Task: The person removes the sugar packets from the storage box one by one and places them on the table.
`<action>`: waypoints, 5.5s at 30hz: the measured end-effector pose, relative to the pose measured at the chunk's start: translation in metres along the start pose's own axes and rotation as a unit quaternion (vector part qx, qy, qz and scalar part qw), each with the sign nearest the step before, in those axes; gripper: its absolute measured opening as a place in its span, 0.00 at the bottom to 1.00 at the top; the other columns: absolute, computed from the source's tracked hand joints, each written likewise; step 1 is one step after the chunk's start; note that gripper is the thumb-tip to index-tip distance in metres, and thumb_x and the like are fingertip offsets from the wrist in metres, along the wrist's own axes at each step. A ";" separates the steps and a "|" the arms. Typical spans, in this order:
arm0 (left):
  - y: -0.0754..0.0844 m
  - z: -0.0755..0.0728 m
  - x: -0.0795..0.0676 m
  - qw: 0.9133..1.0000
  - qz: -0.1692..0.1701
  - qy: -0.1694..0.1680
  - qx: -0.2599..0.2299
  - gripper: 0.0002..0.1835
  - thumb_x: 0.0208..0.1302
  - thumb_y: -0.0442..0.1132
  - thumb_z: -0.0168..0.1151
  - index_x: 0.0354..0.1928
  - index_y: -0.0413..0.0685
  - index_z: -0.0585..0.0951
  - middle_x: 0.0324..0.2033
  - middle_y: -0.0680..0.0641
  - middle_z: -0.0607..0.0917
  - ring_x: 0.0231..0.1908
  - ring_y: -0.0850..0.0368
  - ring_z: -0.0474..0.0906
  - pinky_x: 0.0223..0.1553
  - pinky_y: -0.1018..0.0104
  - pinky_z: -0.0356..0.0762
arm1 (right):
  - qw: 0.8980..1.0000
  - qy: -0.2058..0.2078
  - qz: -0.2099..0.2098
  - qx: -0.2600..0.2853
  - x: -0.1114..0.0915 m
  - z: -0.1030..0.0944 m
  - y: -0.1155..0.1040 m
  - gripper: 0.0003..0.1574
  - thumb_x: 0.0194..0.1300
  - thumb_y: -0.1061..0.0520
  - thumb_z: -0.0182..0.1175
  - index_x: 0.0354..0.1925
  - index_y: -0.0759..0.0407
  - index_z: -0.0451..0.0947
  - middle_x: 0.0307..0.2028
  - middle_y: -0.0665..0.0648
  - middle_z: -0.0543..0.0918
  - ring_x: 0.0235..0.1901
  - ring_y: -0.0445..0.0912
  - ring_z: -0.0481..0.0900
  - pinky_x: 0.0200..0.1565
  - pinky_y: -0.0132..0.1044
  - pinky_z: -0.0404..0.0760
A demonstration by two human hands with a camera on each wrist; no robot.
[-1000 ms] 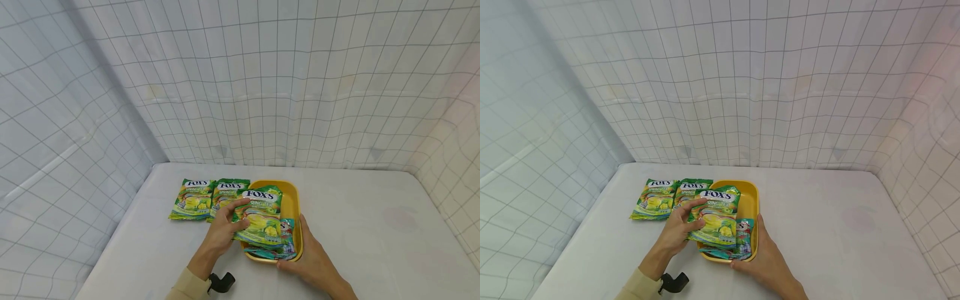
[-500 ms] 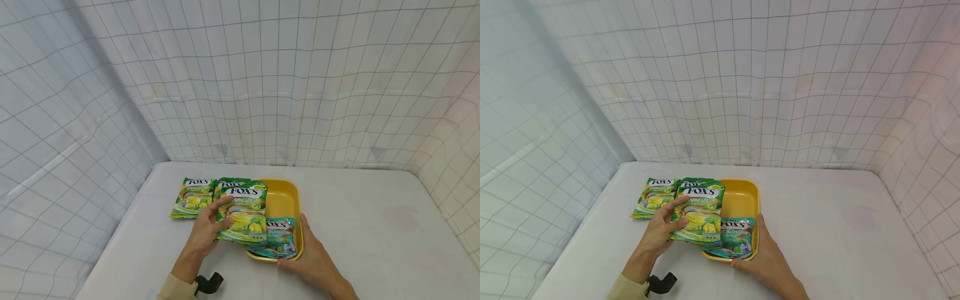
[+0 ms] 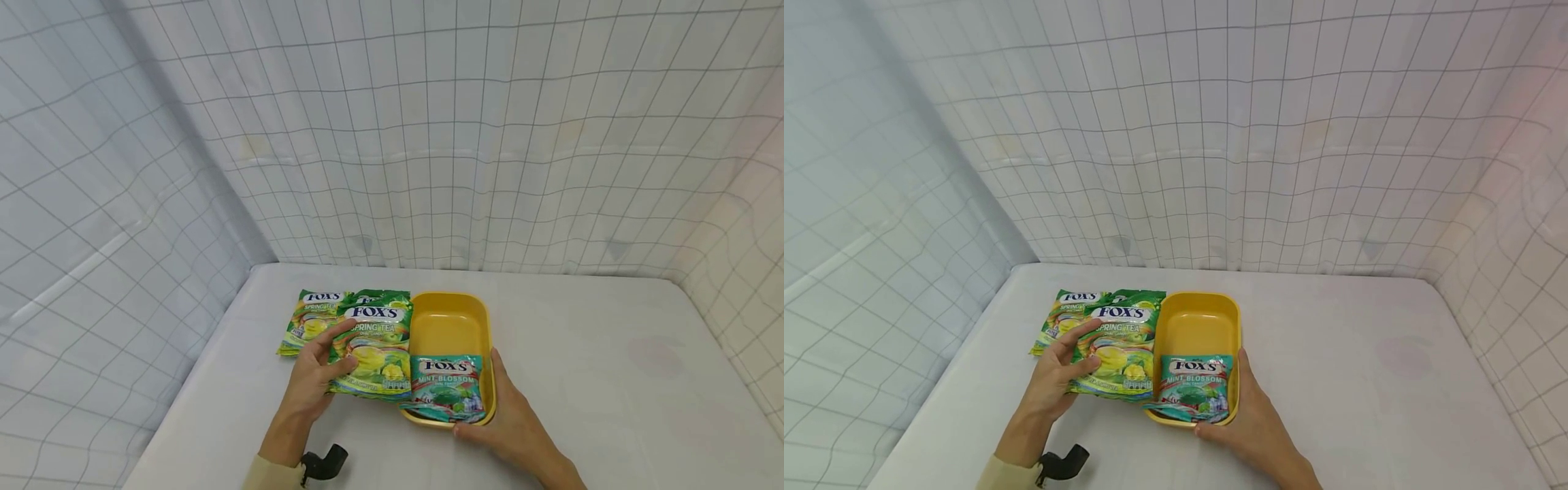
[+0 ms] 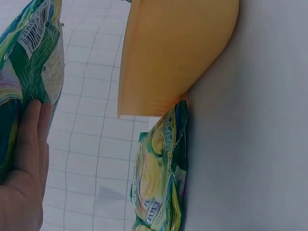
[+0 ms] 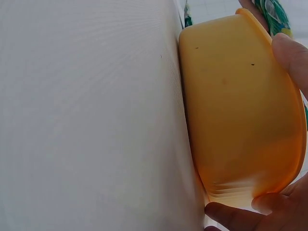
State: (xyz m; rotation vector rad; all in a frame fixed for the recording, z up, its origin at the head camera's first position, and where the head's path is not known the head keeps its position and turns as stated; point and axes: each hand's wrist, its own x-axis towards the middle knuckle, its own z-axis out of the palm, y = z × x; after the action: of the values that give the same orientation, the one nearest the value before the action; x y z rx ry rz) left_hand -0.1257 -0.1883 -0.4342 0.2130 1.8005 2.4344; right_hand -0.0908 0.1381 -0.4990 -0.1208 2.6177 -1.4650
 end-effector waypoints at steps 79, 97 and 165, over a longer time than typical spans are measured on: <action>-0.021 -0.035 -0.026 0.979 -0.096 0.094 0.156 0.34 0.68 0.27 0.62 0.71 0.31 0.58 0.73 0.32 0.60 0.75 0.37 0.54 0.62 0.71 0.70 | 1.000 0.001 0.004 0.002 0.002 -0.001 -0.003 0.91 0.35 0.30 0.83 0.82 0.42 0.35 0.67 0.47 0.71 0.59 0.46 0.73 0.66 0.57 0.69; -0.001 0.009 -0.018 0.985 -0.076 0.025 0.150 0.33 0.72 0.35 0.61 0.73 0.37 0.58 0.72 0.34 0.61 0.72 0.37 0.60 0.64 0.58 0.71 | 1.000 -0.003 0.016 -0.004 0.000 0.000 -0.003 0.92 0.34 0.29 0.83 0.82 0.43 0.35 0.69 0.49 0.70 0.60 0.48 0.73 0.66 0.59 0.69; -0.029 0.099 0.007 0.952 -0.147 -0.059 0.262 0.36 0.72 0.44 0.63 0.74 0.38 0.59 0.61 0.34 0.74 0.57 0.46 0.75 0.63 0.41 0.67 | 1.000 0.002 -0.007 -0.001 0.002 -0.001 0.001 0.93 0.35 0.28 0.82 0.83 0.47 0.34 0.69 0.50 0.71 0.55 0.44 0.75 0.62 0.52 0.73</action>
State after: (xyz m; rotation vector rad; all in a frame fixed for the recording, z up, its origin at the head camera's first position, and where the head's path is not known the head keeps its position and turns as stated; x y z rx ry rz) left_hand -0.1156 -0.0854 -0.4331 0.1139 2.2019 1.6767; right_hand -0.0927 0.1388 -0.4997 -0.1353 2.6277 -1.4676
